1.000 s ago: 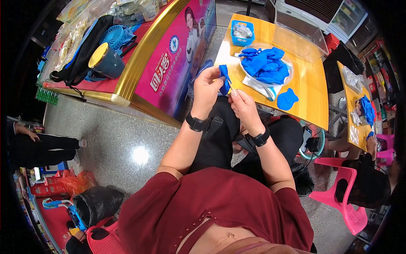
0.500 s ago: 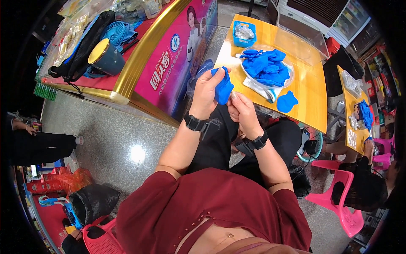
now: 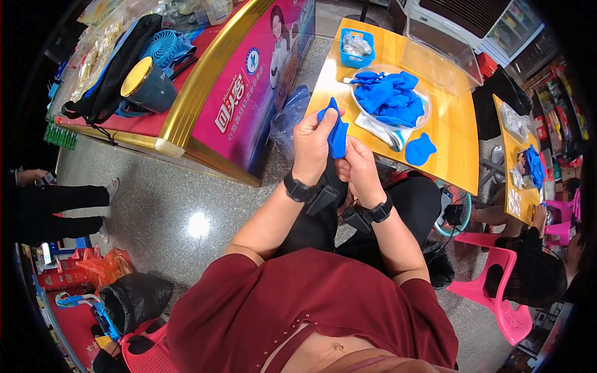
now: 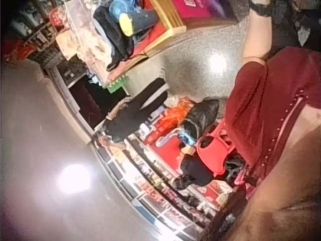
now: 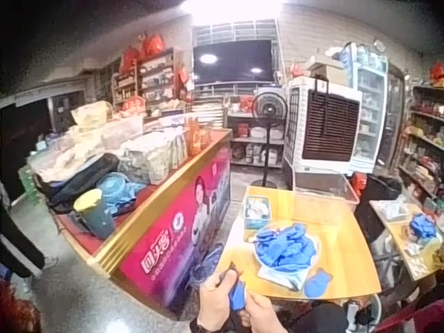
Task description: The person manipulates small blue foam sheets with a thin wooden stick.
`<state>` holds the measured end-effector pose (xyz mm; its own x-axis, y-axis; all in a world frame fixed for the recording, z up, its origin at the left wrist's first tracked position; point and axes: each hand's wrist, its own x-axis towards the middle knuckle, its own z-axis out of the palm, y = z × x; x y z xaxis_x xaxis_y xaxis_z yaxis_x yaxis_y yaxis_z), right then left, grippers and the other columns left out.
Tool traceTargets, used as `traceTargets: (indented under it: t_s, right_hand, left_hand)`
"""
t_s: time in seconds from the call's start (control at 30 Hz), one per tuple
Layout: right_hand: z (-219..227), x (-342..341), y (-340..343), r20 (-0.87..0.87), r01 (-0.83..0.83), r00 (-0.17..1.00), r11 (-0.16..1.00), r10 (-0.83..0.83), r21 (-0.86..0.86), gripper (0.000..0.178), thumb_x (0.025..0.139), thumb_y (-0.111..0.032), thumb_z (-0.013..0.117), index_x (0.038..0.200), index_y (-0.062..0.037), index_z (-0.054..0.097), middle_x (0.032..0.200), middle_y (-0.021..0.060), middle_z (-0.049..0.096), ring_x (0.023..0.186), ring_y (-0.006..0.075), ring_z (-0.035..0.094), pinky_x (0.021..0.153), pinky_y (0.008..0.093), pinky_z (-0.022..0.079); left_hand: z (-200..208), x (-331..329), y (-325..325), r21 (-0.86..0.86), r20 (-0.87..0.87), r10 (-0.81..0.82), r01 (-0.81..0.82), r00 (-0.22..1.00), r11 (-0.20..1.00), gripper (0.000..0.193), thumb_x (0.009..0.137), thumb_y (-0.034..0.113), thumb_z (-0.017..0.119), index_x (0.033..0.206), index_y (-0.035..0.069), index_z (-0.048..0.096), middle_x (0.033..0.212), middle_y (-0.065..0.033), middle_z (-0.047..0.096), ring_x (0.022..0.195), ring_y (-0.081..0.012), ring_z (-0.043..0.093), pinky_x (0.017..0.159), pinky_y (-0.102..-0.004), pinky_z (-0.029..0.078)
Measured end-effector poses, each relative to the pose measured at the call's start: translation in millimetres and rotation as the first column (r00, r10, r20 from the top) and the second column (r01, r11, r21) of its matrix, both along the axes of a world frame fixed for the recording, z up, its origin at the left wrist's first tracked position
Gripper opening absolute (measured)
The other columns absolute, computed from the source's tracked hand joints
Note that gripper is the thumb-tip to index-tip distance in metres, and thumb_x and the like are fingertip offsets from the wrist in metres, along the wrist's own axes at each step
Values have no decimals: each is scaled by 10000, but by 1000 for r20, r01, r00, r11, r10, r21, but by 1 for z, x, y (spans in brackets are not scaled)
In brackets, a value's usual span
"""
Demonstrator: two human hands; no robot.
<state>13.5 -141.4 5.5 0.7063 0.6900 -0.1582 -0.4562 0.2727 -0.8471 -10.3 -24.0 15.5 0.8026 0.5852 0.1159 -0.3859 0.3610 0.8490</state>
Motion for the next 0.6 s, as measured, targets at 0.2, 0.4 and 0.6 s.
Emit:
traceTargets:
  t_s: [0.2, 0.4, 0.6]
  right_hand:
    - [-16, 32, -6, 625, 151, 779, 950, 56, -274, 278, 971, -242, 496, 835, -24, 602, 647, 11, 526, 545, 103, 486, 510, 250, 375]
    - [5, 28, -16, 825, 342, 563, 895, 48, -286, 197, 922, -168, 564, 849, 4, 626, 684, 136, 597, 607, 225, 582, 579, 310, 438]
    - [-6, 23, -9, 806, 346, 591, 912, -29, -222, 147, 914, -128, 569, 882, 8, 613, 707, 167, 591, 625, 253, 592, 579, 311, 438]
  left_hand:
    - [6, 3, 10, -19, -23, -37, 37, 999, 999, 235, 931, 237, 633, 969, 10, 677, 905, -16, 668, 713, -39, 567, 646, -192, 472]
    - [3, -1, 13, 150, -195, -155, 186, 968, 971, 170, 902, 185, 669, 896, 16, 682, 785, 14, 639, 631, -29, 543, 550, -177, 419]
    - [4, 0, 6, 217, -144, -130, 159, 981, 963, 125, 894, 155, 674, 903, 31, 675, 729, 39, 604, 567, -9, 504, 505, -170, 380]
